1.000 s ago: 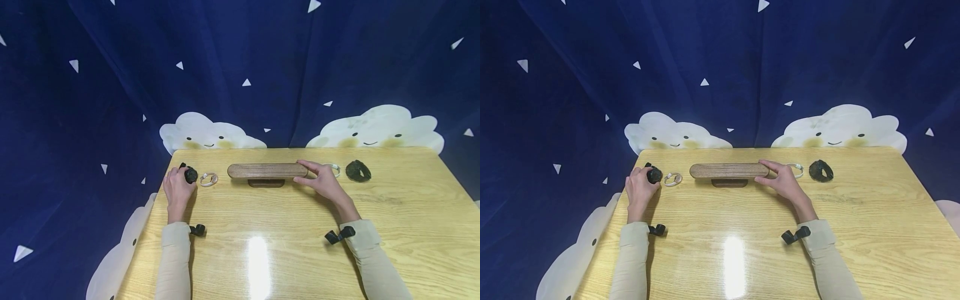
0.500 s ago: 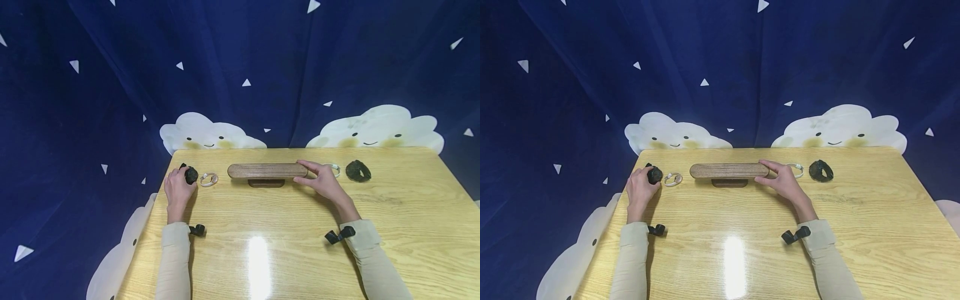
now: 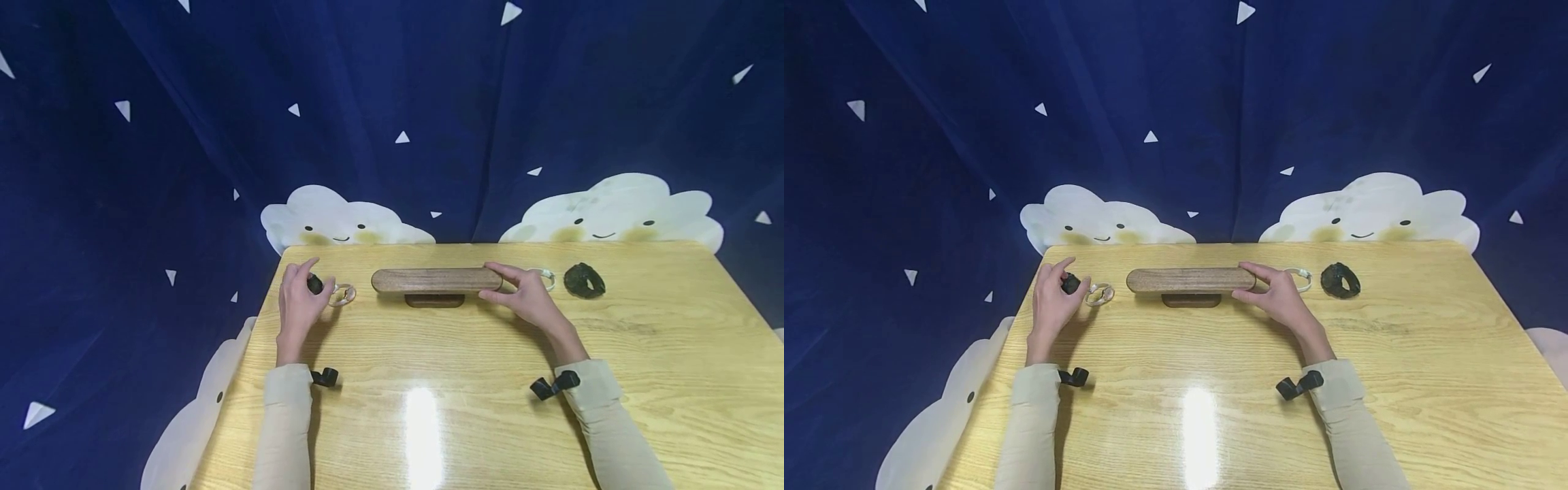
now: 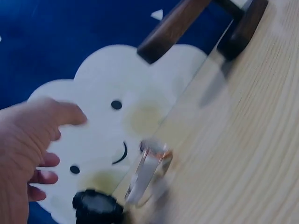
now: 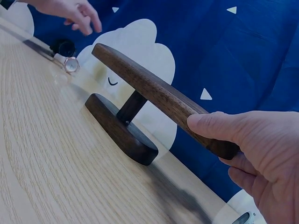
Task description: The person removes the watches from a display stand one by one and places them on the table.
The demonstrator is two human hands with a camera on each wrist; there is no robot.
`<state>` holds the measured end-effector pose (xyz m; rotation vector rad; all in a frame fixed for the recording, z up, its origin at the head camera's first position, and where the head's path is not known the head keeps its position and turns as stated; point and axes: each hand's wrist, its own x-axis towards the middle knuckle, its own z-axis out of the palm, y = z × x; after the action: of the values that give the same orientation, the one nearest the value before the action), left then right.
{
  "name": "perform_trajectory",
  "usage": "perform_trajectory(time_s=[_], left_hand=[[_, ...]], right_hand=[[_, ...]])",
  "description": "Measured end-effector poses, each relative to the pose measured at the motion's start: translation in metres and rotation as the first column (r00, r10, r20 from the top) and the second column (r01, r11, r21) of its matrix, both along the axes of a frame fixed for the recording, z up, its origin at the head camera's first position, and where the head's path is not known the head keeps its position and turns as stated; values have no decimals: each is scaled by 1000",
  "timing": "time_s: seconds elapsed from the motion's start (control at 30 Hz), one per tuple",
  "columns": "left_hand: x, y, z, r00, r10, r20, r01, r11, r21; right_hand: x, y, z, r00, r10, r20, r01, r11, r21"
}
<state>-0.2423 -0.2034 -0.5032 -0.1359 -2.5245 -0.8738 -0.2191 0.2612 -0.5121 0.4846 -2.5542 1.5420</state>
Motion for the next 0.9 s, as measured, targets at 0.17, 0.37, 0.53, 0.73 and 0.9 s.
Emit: perform_trajectory(time_s=[0.17,0.37,0.53,0.73,0.9], left_hand=[[-2,18,0,991,-116,-66,120,991,64],[0,33,2,974,-222,-40,224,971,77],[3,43,6,953,-303,13,302,952,55],[6,57,11,932,-363,1,363,932,1],[16,72,17,922,-386,-1,385,921,-64]], right_hand=[[0,1,-2,1000,0,-1,0,1000,-8],[0,0,-3,1000,2,-11,-2,1000,-12],[2,-1,-2,1000,-4,-31,4,1000,-4],[1,-1,2,998,-17,-52,21,998,63],[2,-2,9,997,-44,-61,50,994,99]])
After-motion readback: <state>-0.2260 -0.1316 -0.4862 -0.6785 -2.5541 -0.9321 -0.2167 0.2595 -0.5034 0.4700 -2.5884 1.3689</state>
